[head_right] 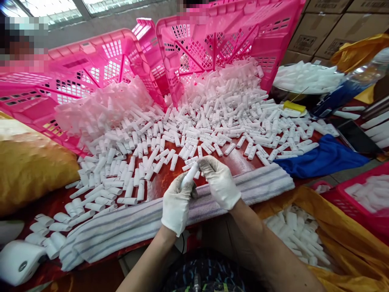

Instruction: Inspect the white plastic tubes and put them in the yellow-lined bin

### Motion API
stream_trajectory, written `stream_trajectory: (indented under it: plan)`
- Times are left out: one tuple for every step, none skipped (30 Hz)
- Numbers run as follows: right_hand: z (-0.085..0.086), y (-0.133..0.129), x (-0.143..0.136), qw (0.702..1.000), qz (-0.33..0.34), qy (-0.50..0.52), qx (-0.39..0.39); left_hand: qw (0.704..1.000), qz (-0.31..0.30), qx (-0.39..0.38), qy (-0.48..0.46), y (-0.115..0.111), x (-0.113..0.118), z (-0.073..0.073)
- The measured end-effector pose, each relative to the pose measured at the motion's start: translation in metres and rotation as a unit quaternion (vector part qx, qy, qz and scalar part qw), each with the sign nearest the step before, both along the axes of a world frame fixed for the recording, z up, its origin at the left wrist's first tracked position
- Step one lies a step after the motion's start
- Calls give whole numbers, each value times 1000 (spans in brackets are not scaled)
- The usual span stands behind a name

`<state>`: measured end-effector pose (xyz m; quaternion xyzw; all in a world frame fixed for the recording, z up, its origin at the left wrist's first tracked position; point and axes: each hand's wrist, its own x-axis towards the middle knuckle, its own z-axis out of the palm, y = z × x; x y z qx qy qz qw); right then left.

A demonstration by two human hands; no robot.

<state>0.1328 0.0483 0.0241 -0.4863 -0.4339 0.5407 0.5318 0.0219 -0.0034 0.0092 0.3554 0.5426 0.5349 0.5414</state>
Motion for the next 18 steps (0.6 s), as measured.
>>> stream_trajectory:
  plan:
    - [0, 2, 2, 1000, 15, -6, -7, 1000, 10, 6, 26, 0, -2, -2]
    - [-1, 3, 4, 999, 28, -13, -12, 999, 22, 12, 48, 1, -3, -3]
    - [-1, 5, 6, 999, 37, -18, -12, 998, 30, 16, 58, 1, -4, -4]
    - [-2, 7, 9, 999, 48, -21, -6, 998, 26, 13, 49, 1, -6, -4]
    - [-2, 8, 11, 998, 60, -23, 8, 1000, 6, 2, 18, 2, -7, -3]
    - [-2, 9, 14, 996, 76, -22, 31, 999, -26, -17, -35, 2, -9, -1]
    - [-2, 9, 17, 994, 94, -18, 57, 992, -65, -40, -102, 3, -12, 2]
    - [-2, 9, 20, 990, 113, -11, 84, 977, -106, -64, -173, 3, -15, 4]
    - [-2, 8, 24, 986, 129, -1, 109, 956, -147, -87, -239, 4, -18, 6]
    - [-2, 7, 28, 982, 143, 8, 127, 931, -184, -111, -295, 4, -21, 8]
    - [-3, 6, 32, 978, 154, 14, 140, 906, -217, -135, -338, 4, -24, 10]
    - [-3, 5, 35, 976, 164, 17, 145, 882, -250, -160, -366, 4, -25, 11]
    - [-4, 4, 38, 974, 169, 20, 147, 863, -277, -180, -382, 4, -24, 11]
    - [-6, 3, 41, 974, 169, 24, 148, 855, -292, -191, -384, 3, -22, 11]
    - [-7, 2, 43, 974, 166, 29, 150, 862, -291, -186, -371, 2, -17, 11]
    - [-8, 1, 44, 975, 156, 37, 153, 886, -271, -167, -337, 1, -11, 11]
    - [-9, 0, 44, 977, 141, 44, 153, 920, -232, -136, -284, -1, -5, 11]
    - [-10, -1, 45, 980, 123, 47, 152, 953, -183, -100, -220, -3, 2, 11]
